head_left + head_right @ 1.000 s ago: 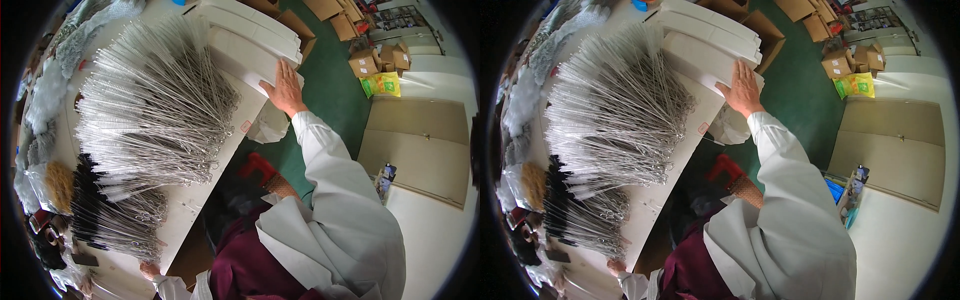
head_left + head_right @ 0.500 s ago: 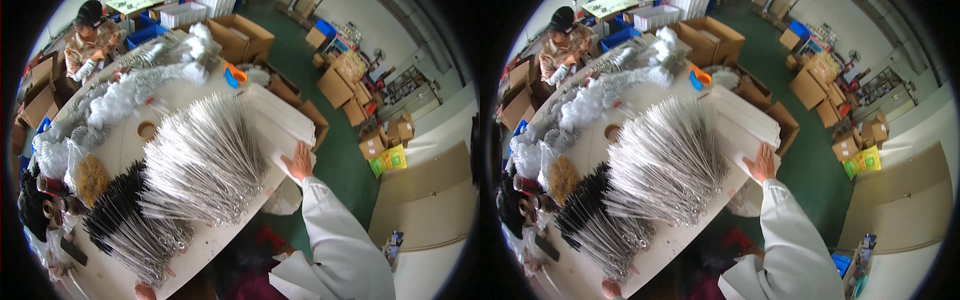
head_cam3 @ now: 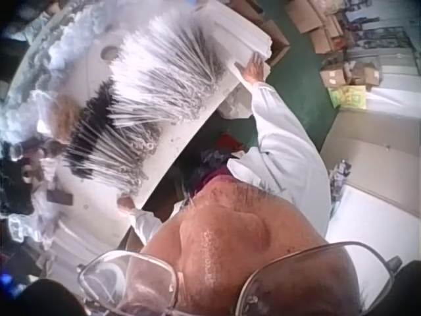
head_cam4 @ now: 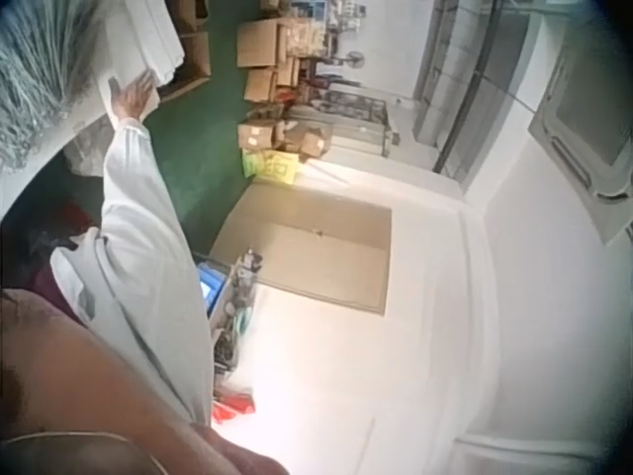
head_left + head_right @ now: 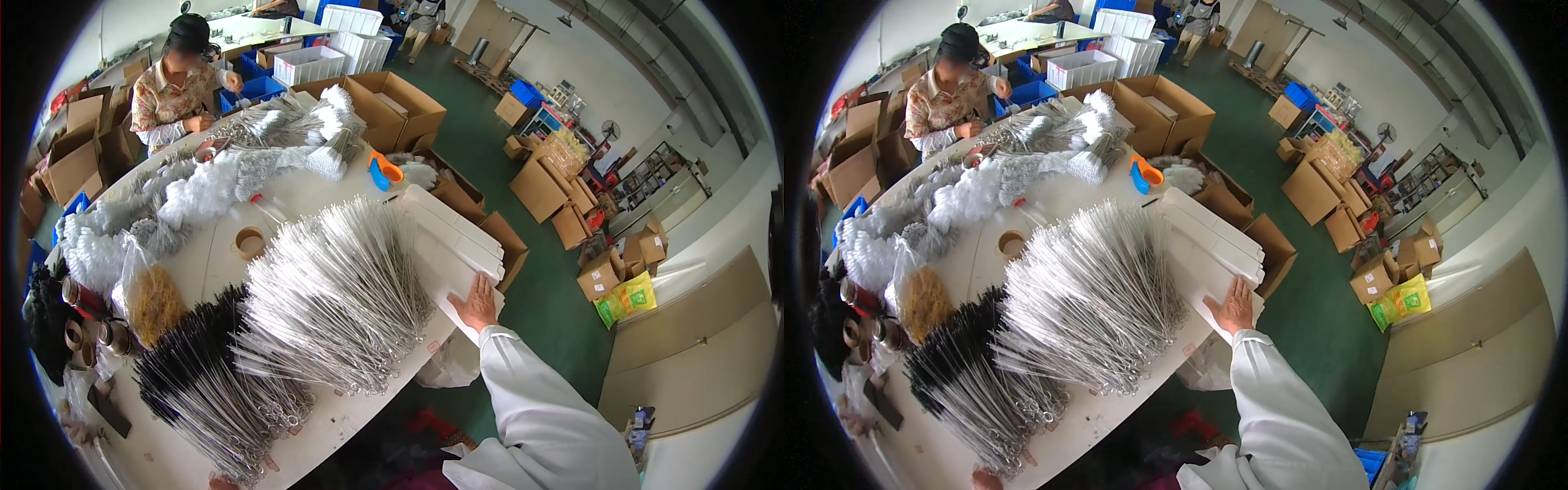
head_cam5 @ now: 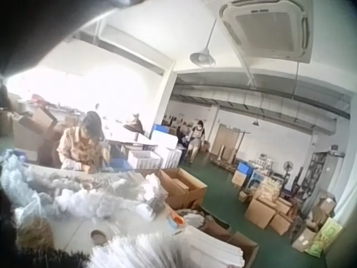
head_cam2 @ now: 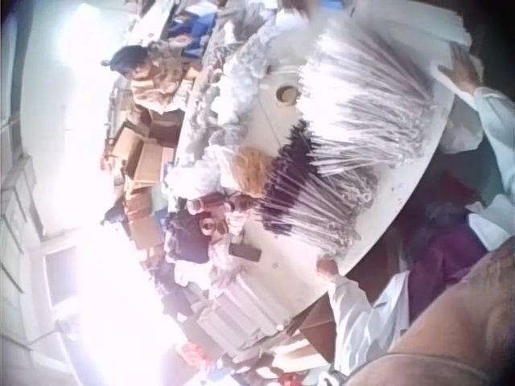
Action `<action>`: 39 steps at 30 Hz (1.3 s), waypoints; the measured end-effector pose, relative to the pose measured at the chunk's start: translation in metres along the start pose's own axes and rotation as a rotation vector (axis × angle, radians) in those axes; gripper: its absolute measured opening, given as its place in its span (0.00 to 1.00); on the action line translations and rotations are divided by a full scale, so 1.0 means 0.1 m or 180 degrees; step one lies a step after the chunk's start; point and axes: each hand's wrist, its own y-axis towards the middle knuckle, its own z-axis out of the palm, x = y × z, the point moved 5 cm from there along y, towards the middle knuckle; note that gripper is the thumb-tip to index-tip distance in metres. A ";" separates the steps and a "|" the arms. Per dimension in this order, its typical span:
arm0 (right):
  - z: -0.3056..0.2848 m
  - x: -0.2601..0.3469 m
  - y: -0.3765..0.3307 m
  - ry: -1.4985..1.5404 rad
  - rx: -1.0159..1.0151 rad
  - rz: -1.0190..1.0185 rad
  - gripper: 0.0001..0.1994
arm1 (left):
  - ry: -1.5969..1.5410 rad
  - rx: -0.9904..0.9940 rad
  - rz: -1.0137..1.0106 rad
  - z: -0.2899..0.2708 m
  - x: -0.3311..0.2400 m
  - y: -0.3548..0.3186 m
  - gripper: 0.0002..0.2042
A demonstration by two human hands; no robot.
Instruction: Organizing and packing white rectangular components and industrial brushes into cardboard boxes at a workshop table.
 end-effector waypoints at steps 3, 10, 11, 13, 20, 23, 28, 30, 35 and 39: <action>-0.03 0.05 0.01 -0.0063 0.0180 0.0059 0.56 | 0.0276 0.0056 0.0119 0.16 0.03 0.02 0.18; -0.08 0.07 -0.11 -0.0206 0.0053 0.0066 0.55 | 0.0374 0.0296 0.0191 0.09 -0.07 0.07 0.17; -0.05 0.16 -0.19 -0.0195 0.0072 0.0073 0.52 | 0.0317 0.0189 0.0329 0.10 -0.05 0.07 0.17; -0.01 0.30 -0.36 -0.0174 0.0111 0.0049 0.50 | 0.0280 0.0093 0.0435 -0.17 -0.06 -0.05 0.17; 0.27 0.62 -1.05 0.0491 0.0199 -0.1185 0.28 | -0.0664 0.0311 -0.0635 -0.86 -0.43 -0.10 0.15; 0.59 0.66 -1.16 0.0989 0.0455 -0.1141 0.24 | -0.0415 0.0536 -0.0667 -0.59 -0.28 -0.10 0.14; 0.62 0.55 -1.05 0.0965 0.0637 -0.1189 0.25 | -0.0376 0.0299 -0.0379 -0.72 -0.35 -0.05 0.14; 0.61 0.64 -1.06 0.0830 0.0591 -0.1369 0.24 | -0.0174 0.0340 -0.0226 -0.56 -0.21 -0.04 0.18; 0.55 0.54 -1.01 0.0788 0.0311 -0.1513 0.23 | -0.0282 0.0589 -0.0756 -0.90 -0.44 -0.05 0.19; 0.57 0.55 -1.03 0.0704 0.0308 -0.1615 0.22 | -0.0388 0.0439 -0.0972 -0.95 -0.46 -0.13 0.19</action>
